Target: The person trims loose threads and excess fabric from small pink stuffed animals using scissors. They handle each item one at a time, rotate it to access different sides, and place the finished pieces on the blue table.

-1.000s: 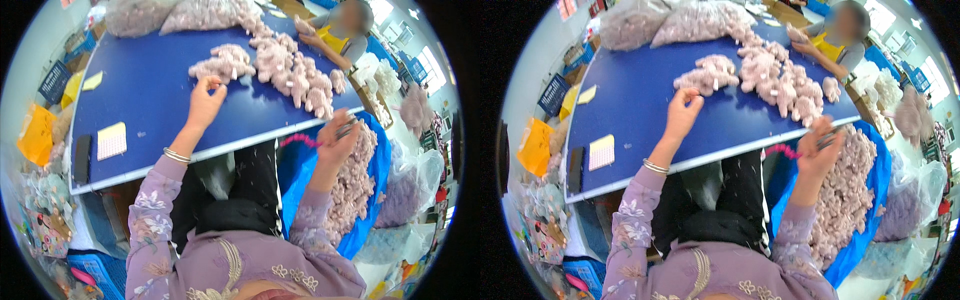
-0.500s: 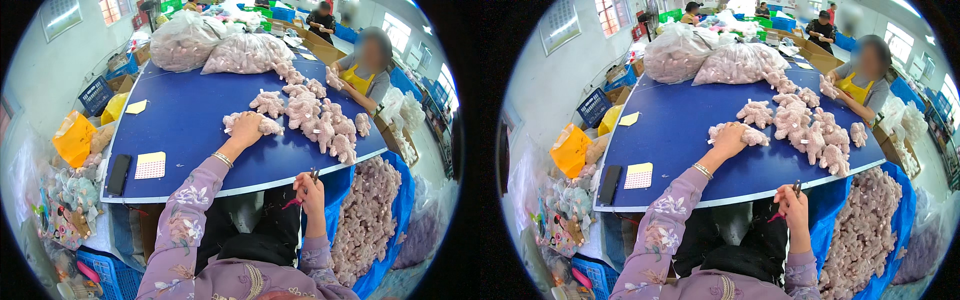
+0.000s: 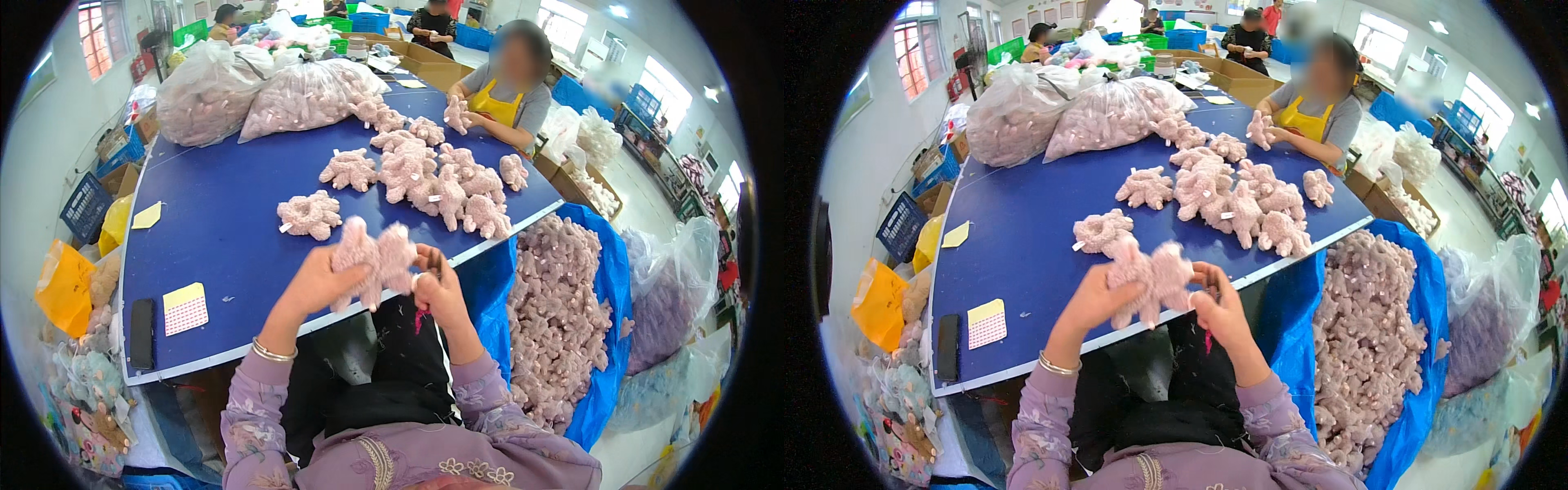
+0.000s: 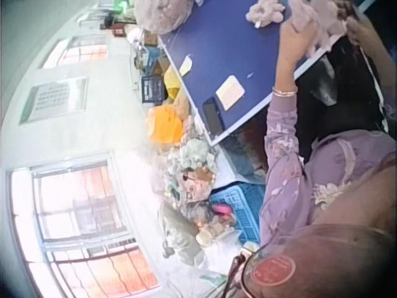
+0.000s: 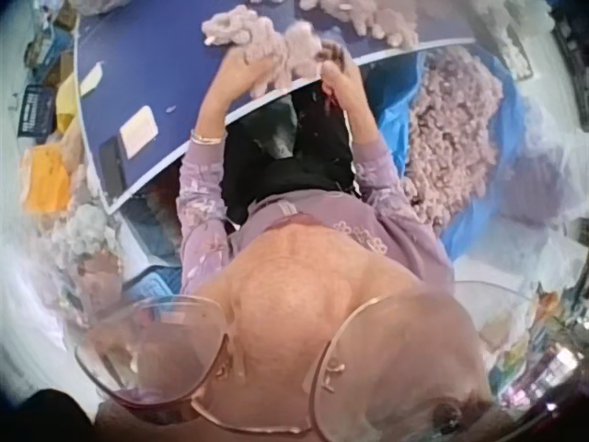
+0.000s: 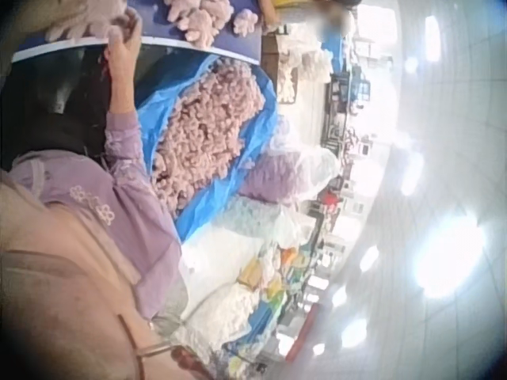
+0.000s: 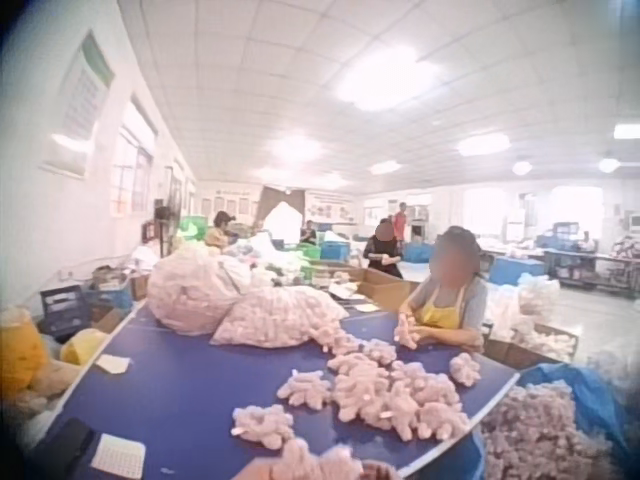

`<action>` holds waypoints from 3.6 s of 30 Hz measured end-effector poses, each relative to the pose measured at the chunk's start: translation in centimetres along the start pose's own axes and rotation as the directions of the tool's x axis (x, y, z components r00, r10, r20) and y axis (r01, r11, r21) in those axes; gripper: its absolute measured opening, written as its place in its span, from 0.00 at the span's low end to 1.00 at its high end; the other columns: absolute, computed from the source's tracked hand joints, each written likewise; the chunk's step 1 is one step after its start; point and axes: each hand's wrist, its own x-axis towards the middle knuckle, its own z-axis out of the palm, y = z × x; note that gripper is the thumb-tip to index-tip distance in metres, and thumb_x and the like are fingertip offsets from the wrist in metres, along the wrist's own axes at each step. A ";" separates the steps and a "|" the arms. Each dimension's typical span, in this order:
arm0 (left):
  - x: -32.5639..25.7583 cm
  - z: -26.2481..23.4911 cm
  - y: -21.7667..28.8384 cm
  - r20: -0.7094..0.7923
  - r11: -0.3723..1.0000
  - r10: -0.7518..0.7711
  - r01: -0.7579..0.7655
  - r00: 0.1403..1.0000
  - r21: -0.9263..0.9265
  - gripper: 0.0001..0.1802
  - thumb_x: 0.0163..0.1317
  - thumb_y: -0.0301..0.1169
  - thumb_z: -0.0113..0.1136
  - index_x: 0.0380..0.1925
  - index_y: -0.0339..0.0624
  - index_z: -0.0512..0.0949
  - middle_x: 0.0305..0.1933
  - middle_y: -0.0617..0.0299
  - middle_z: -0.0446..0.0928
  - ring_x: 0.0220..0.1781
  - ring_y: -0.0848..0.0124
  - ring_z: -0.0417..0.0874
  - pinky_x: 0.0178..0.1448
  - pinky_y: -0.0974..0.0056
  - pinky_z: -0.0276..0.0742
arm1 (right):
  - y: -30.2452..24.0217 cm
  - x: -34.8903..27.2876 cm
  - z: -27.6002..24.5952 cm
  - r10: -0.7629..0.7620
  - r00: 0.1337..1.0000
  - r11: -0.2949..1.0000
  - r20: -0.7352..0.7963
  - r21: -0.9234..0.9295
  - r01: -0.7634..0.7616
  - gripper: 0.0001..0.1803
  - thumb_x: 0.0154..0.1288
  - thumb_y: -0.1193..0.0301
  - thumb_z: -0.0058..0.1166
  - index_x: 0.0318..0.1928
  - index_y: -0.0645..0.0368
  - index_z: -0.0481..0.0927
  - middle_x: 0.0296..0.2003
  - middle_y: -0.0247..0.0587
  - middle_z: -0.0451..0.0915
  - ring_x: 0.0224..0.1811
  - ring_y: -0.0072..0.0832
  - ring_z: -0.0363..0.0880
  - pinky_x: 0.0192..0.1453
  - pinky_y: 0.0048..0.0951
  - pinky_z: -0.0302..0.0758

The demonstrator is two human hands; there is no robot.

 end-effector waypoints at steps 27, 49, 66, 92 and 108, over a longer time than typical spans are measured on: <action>-2.0 6.7 -6.8 -0.247 0.714 -0.008 -0.167 0.969 -0.680 0.26 0.65 0.23 0.54 0.63 0.36 0.64 0.58 0.54 0.74 0.59 0.65 0.78 0.61 0.59 0.75 | 1.1 -1.3 2.7 -0.124 0.990 0.957 -0.074 -0.271 0.100 0.12 0.65 0.77 0.59 0.47 0.66 0.76 0.35 0.30 0.77 0.29 0.10 0.72 0.31 0.13 0.67; -2.5 8.1 -7.1 -0.207 0.709 -0.034 -0.122 0.978 -0.694 0.28 0.67 0.24 0.49 0.67 0.37 0.59 0.60 0.53 0.73 0.59 0.62 0.77 0.62 0.58 0.75 | 0.1 -1.8 1.3 0.076 0.996 0.980 -0.051 -0.182 -0.084 0.12 0.60 0.76 0.60 0.44 0.63 0.74 0.33 0.28 0.75 0.29 0.11 0.72 0.32 0.15 0.69; -2.9 8.6 -7.8 -0.271 0.699 -0.150 -0.091 0.951 -0.709 0.24 0.66 0.23 0.53 0.62 0.36 0.64 0.55 0.56 0.75 0.54 0.67 0.79 0.56 0.62 0.77 | -0.5 -1.9 2.1 -0.108 0.994 0.723 -0.018 -0.688 0.066 0.13 0.52 0.76 0.58 0.38 0.66 0.72 0.25 0.46 0.75 0.25 0.30 0.74 0.33 0.31 0.73; -2.6 8.2 -5.7 -0.223 0.637 -0.337 0.048 0.915 -0.769 0.15 0.72 0.42 0.48 0.43 0.43 0.77 0.29 0.66 0.79 0.18 0.82 0.71 0.18 0.75 0.61 | -3.6 -3.4 0.4 -0.229 0.956 0.660 0.185 -0.692 0.292 0.13 0.57 0.74 0.62 0.41 0.59 0.74 0.38 0.43 0.74 0.35 0.39 0.80 0.39 0.34 0.76; -2.8 9.4 -5.4 -0.328 0.698 -0.316 -0.016 0.890 -0.716 0.14 0.72 0.41 0.49 0.47 0.45 0.76 0.36 0.68 0.80 0.29 0.81 0.79 0.26 0.76 0.68 | -0.5 -3.8 0.8 -0.195 0.961 0.751 0.198 -0.600 0.276 0.14 0.58 0.73 0.64 0.43 0.60 0.76 0.29 0.32 0.74 0.22 0.14 0.64 0.26 0.20 0.64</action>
